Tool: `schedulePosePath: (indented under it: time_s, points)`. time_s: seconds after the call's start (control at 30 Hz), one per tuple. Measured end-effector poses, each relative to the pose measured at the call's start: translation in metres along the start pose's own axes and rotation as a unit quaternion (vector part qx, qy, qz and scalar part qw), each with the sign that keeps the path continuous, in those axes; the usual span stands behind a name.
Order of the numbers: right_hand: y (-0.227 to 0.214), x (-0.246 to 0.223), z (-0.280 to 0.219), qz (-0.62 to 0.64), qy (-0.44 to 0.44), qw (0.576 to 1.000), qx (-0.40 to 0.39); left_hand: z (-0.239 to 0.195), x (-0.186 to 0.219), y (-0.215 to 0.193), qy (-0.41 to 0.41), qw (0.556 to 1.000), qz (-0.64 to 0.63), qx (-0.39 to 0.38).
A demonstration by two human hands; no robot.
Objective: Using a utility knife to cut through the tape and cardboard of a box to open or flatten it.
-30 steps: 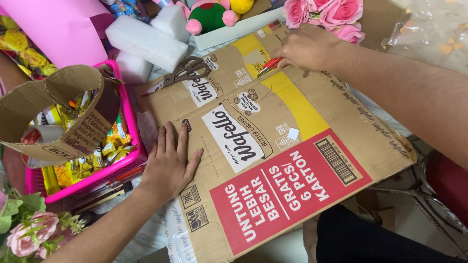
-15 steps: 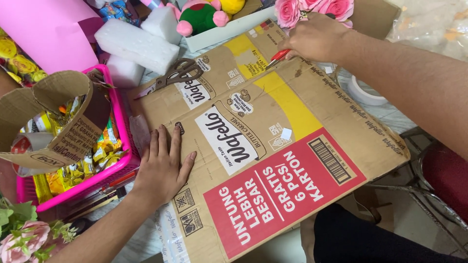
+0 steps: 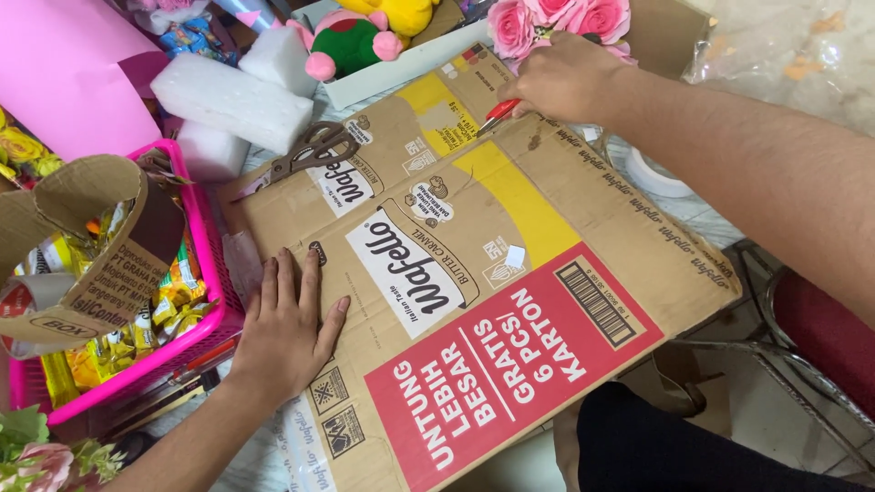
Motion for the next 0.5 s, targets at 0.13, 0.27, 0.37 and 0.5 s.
schedulePosePath:
  time_s: [0.13, 0.27, 0.37, 0.5]
  points:
    - [0.003, 0.002, 0.005, 0.041, -0.004, 0.999, 0.013, 0.000, -0.001, 0.002, 0.001, 1.000, 0.003, -0.009]
    - [0.000, 0.000, 0.002, 0.046, -0.002, 0.999, -0.002, -0.001, -0.002, 0.003, -0.005, 1.000, 0.005, -0.014]
    - [-0.005, 0.002, 0.001, 0.051, -0.008, 0.999, -0.004, 0.001, -0.002, 0.005, -0.010, 1.000, -0.001, -0.013]
    - [-0.004, 0.001, 0.003, 0.062, -0.015, 0.998, -0.013, 0.000, -0.002, 0.004, -0.002, 0.999, 0.033, 0.007]
Point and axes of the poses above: each hand's wrist, its own z-axis towards the middle knuckle, its own y-axis out of the palm, x = y × z, the point moved 8 cm from there along z, towards the middle knuckle
